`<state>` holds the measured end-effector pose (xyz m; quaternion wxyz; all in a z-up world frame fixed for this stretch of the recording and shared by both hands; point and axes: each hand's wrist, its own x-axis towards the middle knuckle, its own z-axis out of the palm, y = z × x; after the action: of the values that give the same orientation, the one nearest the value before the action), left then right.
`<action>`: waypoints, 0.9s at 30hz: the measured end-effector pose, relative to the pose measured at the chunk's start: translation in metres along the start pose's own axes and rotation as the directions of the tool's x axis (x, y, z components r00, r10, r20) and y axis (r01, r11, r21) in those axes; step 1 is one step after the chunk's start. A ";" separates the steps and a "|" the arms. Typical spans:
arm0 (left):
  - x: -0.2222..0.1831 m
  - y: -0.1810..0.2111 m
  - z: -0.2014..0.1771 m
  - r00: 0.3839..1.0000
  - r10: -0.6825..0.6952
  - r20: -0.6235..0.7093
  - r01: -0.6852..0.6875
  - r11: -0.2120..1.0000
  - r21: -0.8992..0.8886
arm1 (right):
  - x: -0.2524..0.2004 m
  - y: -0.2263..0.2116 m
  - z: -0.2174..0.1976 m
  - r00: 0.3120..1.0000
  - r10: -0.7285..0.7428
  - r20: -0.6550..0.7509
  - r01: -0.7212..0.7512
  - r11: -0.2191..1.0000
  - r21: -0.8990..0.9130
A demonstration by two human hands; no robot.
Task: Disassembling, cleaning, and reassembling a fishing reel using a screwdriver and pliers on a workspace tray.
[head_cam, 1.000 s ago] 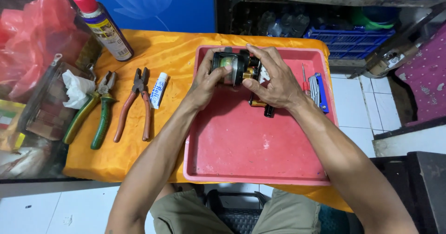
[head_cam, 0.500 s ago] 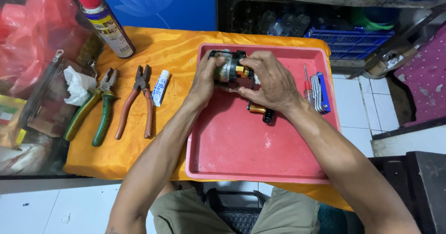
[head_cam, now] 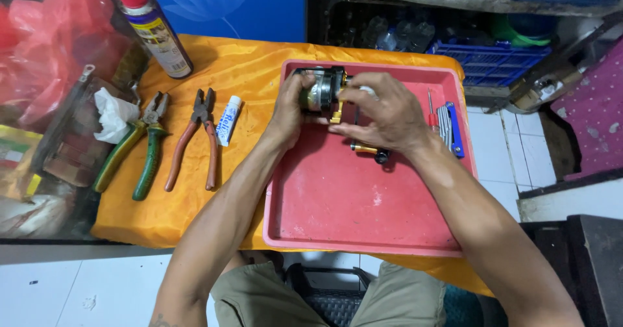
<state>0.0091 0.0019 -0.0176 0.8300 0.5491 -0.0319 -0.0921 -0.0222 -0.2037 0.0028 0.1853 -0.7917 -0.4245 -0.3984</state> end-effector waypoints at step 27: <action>-0.006 0.000 -0.007 0.960 -0.013 0.279 0.059 0.986 -0.155 | -0.017 0.048 -0.046 0.712 0.702 0.005 -0.695 0.704 0.143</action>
<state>0.0045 0.0093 -0.0203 0.8574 0.4621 -0.1301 -0.1855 -0.0104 -0.2688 0.0193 0.3854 -0.8689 -0.1142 -0.2887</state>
